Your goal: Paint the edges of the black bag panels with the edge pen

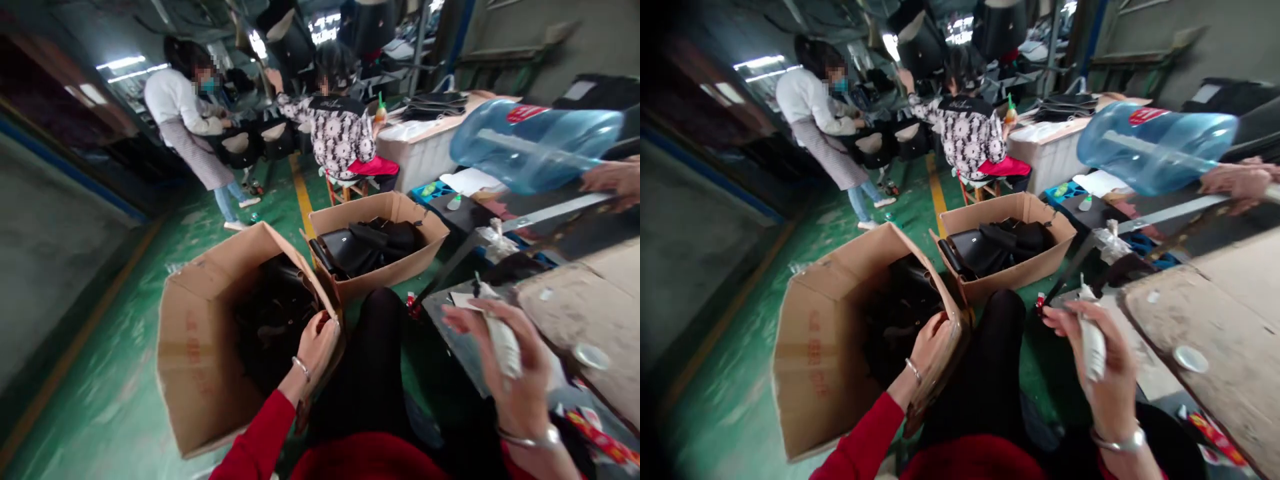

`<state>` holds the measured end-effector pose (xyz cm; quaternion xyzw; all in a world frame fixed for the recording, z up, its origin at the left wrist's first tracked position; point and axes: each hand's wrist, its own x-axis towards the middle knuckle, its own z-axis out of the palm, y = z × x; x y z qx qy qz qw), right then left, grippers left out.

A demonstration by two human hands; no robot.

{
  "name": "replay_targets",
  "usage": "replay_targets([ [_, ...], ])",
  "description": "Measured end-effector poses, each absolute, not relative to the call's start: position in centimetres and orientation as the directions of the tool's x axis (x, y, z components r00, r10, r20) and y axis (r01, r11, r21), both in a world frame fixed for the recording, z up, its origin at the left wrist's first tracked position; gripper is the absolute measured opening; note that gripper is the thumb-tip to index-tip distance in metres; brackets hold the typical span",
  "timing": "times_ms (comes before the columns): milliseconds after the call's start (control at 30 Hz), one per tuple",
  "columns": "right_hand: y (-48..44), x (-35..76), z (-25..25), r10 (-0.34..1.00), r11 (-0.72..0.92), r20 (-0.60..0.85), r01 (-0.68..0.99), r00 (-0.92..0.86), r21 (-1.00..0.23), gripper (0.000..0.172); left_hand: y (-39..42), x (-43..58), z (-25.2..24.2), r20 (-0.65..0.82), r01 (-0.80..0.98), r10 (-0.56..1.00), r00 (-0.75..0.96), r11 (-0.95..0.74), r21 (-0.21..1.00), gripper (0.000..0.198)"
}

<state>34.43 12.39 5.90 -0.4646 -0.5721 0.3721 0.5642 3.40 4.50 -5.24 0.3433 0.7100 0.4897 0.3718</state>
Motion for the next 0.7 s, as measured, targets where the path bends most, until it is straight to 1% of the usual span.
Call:
replay_targets([
  [33,13.5,31.6,5.2,0.957,0.290,0.289,0.067,-0.032,-0.955,0.022,4.7,3.6,-5.3,-0.196,0.092,0.866,-0.461,0.266,0.959,0.039],
  [100,15.4,25.8,3.3,0.940,0.251,0.245,-0.005,-0.238,-0.968,0.025,4.7,3.4,-5.5,-0.201,0.032,0.878,-0.434,0.238,0.971,0.041],
  [167,16.8,20.2,1.0,0.906,0.228,0.200,0.033,-0.372,-0.973,0.030,4.4,3.0,-6.0,-0.213,-0.002,0.879,-0.427,0.235,0.972,0.045],
  [233,17.5,15.1,-1.1,0.884,0.188,0.119,0.112,-0.452,-0.976,0.038,3.9,2.8,-6.7,-0.232,-0.011,0.872,-0.430,0.252,0.968,0.052],
  [333,17.7,9.2,-3.3,0.851,0.213,0.030,0.293,-0.524,-0.932,0.045,3.3,3.0,-7.5,-0.237,0.014,0.861,-0.449,0.272,0.962,0.056],
  [433,17.4,6.2,-4.9,0.841,0.269,-0.028,0.462,-0.541,-0.845,0.049,3.2,3.3,-7.8,-0.231,0.048,0.867,-0.441,0.280,0.959,0.048],
  [500,17.3,5.7,-5.7,0.851,0.273,-0.059,0.536,-0.521,-0.799,0.049,3.3,3.4,-8.0,-0.242,0.052,0.863,-0.444,0.295,0.954,0.045],
  [533,17.3,5.7,-6.1,0.856,0.269,-0.074,0.562,-0.512,-0.782,0.049,3.4,3.5,-8.1,-0.259,0.024,0.857,-0.446,0.301,0.953,0.046],
  [600,17.6,5.9,-6.6,0.860,0.268,-0.096,0.604,-0.500,-0.750,0.048,3.8,3.7,-8.8,-0.332,-0.122,0.826,-0.455,0.311,0.942,0.051],
  [667,17.8,6.1,-6.9,0.860,0.286,-0.100,0.636,-0.500,-0.717,0.046,4.4,3.8,-10.1,-0.463,-0.312,0.760,-0.457,0.350,0.883,0.054],
  [700,17.9,6.1,-7.0,0.860,0.299,-0.095,0.646,-0.501,-0.702,0.045,4.6,3.8,-11.0,-0.531,-0.378,0.717,-0.451,0.385,0.842,0.053],
])
